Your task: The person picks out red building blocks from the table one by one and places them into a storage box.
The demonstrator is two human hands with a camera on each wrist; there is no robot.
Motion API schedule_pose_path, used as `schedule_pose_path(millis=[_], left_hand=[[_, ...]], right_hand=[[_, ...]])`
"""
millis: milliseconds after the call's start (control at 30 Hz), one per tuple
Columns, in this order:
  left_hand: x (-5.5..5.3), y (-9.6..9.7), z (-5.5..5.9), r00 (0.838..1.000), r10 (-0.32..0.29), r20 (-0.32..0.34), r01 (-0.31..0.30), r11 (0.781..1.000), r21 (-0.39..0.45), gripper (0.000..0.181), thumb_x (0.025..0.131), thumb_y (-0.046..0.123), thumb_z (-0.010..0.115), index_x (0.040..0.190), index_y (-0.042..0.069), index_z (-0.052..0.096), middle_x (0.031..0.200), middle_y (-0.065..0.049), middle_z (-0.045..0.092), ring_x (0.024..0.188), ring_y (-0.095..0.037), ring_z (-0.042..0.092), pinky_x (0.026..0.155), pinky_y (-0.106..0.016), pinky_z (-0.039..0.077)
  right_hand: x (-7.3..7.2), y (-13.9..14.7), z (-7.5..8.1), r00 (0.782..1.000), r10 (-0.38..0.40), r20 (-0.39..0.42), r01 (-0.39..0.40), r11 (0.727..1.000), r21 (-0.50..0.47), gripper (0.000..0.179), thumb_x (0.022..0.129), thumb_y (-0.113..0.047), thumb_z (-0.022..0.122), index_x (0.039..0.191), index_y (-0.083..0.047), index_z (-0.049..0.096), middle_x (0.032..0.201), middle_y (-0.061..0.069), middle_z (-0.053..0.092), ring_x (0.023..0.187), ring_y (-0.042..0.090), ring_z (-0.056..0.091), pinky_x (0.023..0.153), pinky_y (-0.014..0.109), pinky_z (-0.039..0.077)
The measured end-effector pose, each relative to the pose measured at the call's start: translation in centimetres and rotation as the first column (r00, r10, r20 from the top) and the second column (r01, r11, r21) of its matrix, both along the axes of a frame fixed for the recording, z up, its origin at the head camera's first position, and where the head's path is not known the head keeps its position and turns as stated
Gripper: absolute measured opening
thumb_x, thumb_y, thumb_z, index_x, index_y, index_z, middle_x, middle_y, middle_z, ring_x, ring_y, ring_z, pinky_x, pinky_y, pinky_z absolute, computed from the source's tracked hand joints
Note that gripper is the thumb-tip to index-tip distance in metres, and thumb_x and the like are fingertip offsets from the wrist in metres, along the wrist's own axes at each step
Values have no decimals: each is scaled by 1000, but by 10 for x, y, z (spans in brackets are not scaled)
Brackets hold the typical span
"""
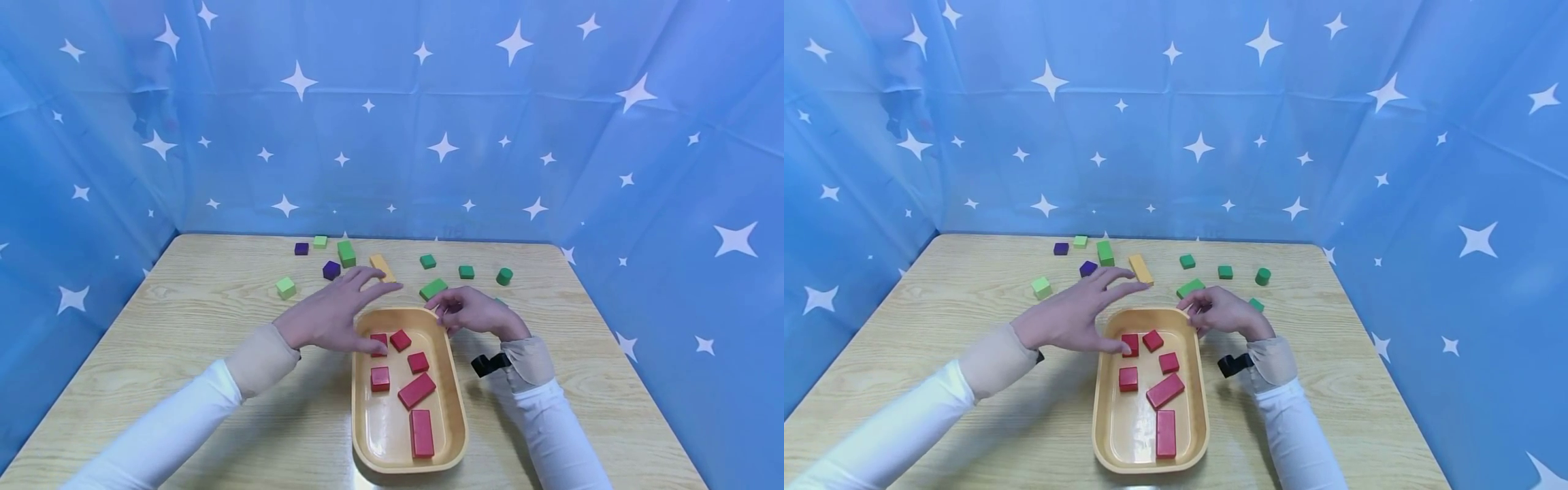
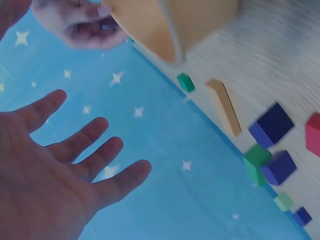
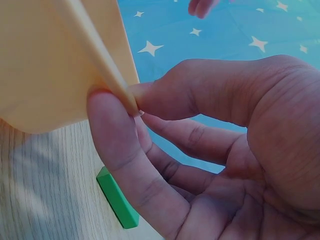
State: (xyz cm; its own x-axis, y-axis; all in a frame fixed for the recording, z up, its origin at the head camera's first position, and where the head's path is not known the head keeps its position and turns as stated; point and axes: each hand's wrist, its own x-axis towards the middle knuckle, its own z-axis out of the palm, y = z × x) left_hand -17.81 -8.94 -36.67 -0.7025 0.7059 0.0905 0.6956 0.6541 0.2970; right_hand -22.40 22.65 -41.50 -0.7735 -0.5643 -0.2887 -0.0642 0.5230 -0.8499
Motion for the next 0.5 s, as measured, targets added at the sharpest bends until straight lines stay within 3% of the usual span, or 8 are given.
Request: schedule_pose_path(millis=[267, 500], left_hand=[[-15, -26, -4, 989, 140, 53, -143, 988, 59, 102, 78, 72, 75, 162, 37, 27, 163, -7, 32, 149, -32, 32, 116, -62, 37], [-26, -46, -15, 973, 203, 105, -212, 974, 81, 102, 79, 70, 75, 162, 35, 27, 163, -7, 30, 150, -33, 30, 117, -63, 36]], right_hand=[[1, -1, 0, 1000, -9, 0, 9, 1000, 2, 31, 98, 0, 60, 128, -1, 64, 99, 13, 64, 87, 20, 66, 83, 50, 62], [1, 0, -1, 1000, -4, -2, 4, 1000, -5, 32, 97, 1, 61, 129, 1, 64, 101, 16, 63, 87, 21, 65, 83, 51, 61]])
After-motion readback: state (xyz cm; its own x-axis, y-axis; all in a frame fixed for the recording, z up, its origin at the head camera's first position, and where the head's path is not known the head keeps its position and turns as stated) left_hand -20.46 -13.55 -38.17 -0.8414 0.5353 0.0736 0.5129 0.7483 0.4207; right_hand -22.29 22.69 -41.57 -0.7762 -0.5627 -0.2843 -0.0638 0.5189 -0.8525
